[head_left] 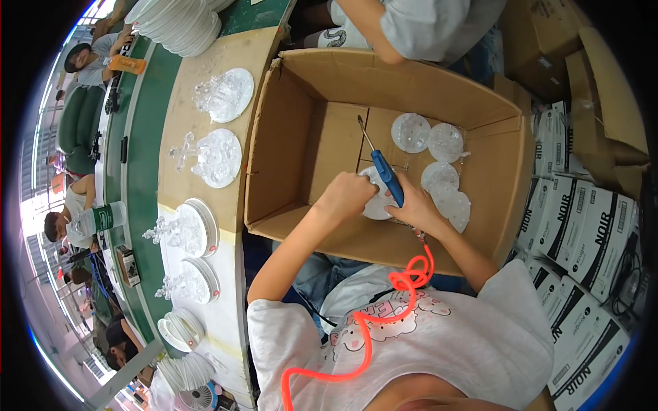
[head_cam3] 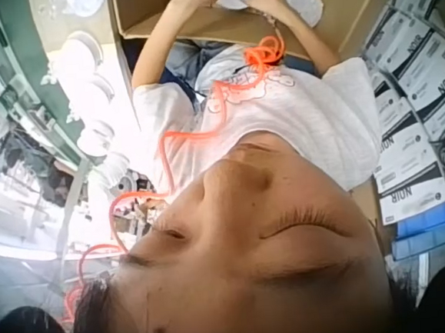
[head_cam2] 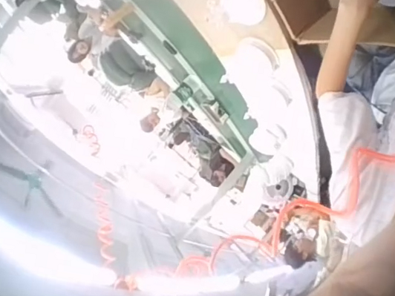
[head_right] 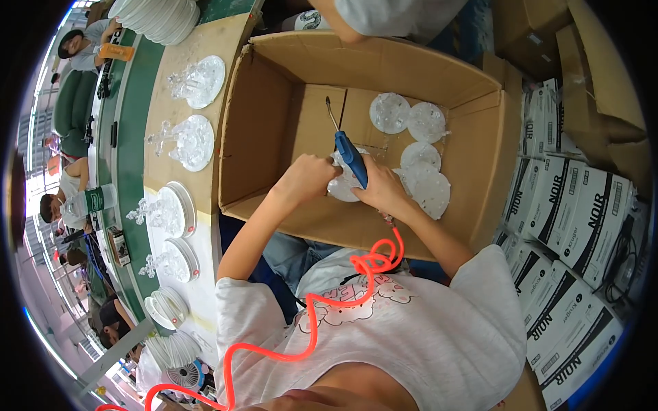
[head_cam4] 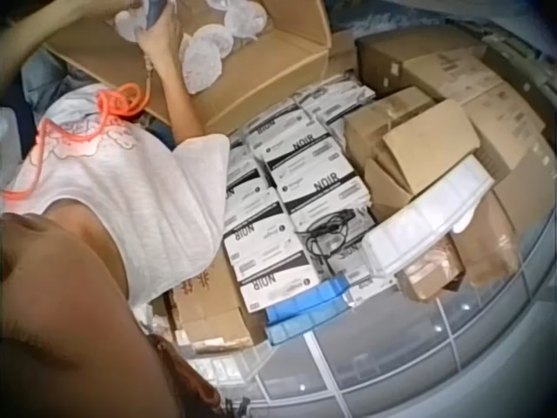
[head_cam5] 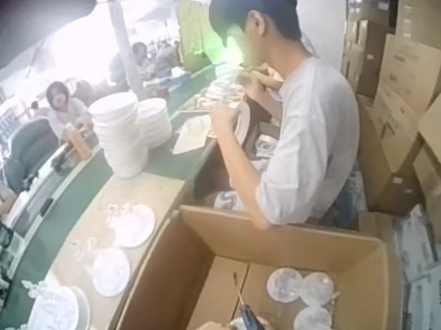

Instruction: Using an air blow gun to clean dust off plastic light fixture components and placing them into a cardboard box.

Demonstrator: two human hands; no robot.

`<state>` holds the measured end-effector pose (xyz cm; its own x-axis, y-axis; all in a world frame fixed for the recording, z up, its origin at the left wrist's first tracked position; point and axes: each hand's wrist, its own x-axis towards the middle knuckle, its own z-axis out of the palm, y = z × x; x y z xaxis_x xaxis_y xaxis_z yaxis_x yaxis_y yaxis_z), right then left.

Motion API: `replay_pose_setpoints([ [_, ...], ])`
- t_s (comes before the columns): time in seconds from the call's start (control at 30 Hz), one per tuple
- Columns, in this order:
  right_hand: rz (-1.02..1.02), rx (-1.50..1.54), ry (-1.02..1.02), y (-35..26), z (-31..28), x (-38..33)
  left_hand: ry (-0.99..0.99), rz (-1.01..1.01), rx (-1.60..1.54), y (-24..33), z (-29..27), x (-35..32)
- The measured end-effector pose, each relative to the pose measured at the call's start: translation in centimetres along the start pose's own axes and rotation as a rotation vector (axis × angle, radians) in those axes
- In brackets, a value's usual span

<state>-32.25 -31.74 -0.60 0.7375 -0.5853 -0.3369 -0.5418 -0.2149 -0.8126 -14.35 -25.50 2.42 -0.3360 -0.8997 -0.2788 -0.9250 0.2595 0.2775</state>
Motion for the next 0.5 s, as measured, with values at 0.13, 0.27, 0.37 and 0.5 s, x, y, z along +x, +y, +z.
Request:
replay_pose_setpoints([
  [0.13,-0.002,0.072,-0.059,0.1,0.1,-0.1,-0.035,-0.006,-0.05,0.8,-0.8,0.0],
  [0.27,0.032,0.107,0.025,0.6,-0.3,-0.1,-0.04,-0.111,-0.153,1.0,-0.4,0.3],
  [0.37,0.08,0.241,0.023,0.6,-0.8,0.1,0.726,-0.457,-0.705,0.1,4.3,-1.0],
  [0.5,0.038,0.431,0.088,0.5,-1.3,0.0,0.53,-1.2,-1.933,1.5,5.4,-0.9],
])
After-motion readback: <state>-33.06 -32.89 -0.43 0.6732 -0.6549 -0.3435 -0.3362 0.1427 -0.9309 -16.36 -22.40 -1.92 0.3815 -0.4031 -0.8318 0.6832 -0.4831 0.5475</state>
